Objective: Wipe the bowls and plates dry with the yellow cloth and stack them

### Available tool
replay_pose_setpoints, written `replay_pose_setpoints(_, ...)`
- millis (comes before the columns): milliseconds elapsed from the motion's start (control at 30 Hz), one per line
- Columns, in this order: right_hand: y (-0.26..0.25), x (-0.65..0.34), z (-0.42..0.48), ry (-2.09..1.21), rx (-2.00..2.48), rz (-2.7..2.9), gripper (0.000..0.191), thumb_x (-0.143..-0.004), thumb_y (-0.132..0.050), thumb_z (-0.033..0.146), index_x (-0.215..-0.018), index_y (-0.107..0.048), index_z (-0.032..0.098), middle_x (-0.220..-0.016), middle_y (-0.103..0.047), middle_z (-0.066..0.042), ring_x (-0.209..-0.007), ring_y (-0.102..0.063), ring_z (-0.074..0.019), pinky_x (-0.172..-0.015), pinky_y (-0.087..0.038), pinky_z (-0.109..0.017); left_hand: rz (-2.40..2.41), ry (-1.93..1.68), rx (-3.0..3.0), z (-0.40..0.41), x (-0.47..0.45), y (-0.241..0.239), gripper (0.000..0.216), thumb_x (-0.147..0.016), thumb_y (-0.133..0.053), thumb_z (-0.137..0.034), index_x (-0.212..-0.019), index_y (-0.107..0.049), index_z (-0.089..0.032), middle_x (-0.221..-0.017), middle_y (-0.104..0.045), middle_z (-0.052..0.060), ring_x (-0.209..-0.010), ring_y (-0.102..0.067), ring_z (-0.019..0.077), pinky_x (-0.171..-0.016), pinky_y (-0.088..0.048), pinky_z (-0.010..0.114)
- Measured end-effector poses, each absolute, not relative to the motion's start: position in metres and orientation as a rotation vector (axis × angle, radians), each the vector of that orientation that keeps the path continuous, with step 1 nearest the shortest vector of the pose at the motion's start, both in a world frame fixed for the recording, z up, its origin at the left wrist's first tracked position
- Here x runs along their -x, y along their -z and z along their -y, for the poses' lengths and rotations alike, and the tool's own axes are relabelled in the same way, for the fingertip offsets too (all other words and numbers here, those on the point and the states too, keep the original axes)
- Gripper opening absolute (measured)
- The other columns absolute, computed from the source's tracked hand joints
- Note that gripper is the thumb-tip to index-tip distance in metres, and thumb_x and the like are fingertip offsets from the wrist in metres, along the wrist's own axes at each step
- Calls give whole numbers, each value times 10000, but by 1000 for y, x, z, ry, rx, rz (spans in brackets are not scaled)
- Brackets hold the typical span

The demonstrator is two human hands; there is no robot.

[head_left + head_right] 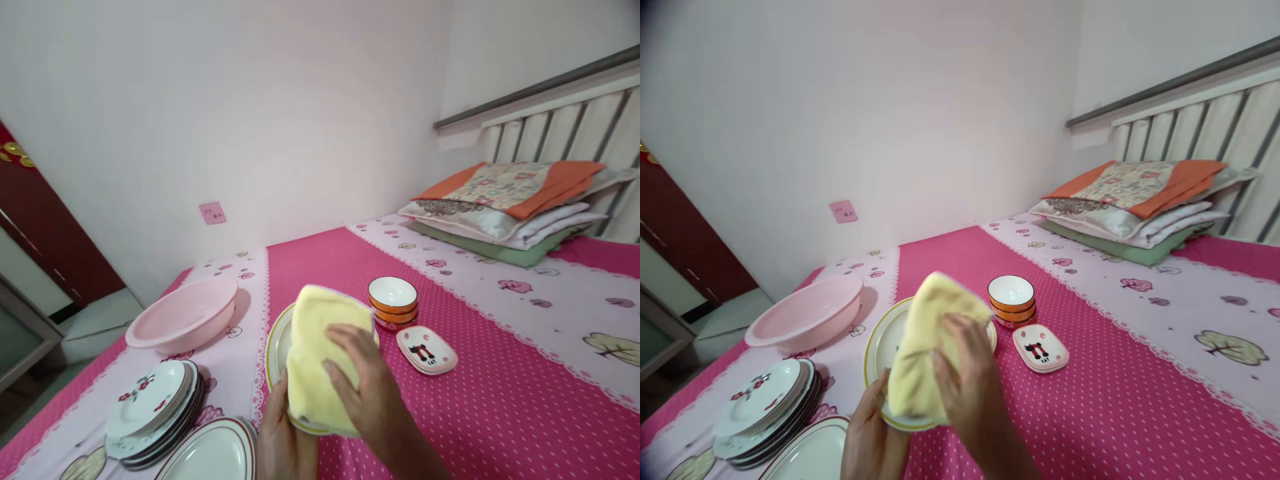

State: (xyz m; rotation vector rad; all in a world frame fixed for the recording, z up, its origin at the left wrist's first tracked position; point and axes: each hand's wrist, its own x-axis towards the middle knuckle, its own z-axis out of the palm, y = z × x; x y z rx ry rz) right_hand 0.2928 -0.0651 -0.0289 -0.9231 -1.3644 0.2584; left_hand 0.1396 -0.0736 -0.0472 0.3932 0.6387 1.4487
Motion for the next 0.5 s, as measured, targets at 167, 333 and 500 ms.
replay_pose_setpoints(167,39,-275,61,-151,958,1705,337,-943,-613,168,-1269,-658,240,-1272,-699,-123,-1225,-639,-322,-1045,-540,-569,-512,-1365,-469,71,-130,56,353,-1009,-543,-399,-1116,-838,-238,-1289,-762,103,-1358,-606,306,-1156,-467,390)
replay_pose_setpoints(333,40,-278,65,-156,990,1836,485,-920,-673,211,-1396,-594,263,-1471,-602,-123,-1406,-520,-342,-1146,-481,-586,-427,-1355,-498,67,-122,55,447,-1010,-517,-509,-1195,-812,-228,-1364,-719,116,-1402,-562,306,-1167,-448,385)
replay_pose_setpoints(500,46,-265,68,-138,996,1985,501,-932,-657,210,-1426,-578,245,-1525,-564,-129,-1421,-510,-330,-1151,-478,-564,-346,-1382,-499,65,-120,58,548,-1031,-438,-568,-1165,-824,-203,-1259,-767,146,-1405,-558,301,-1185,-422,400)
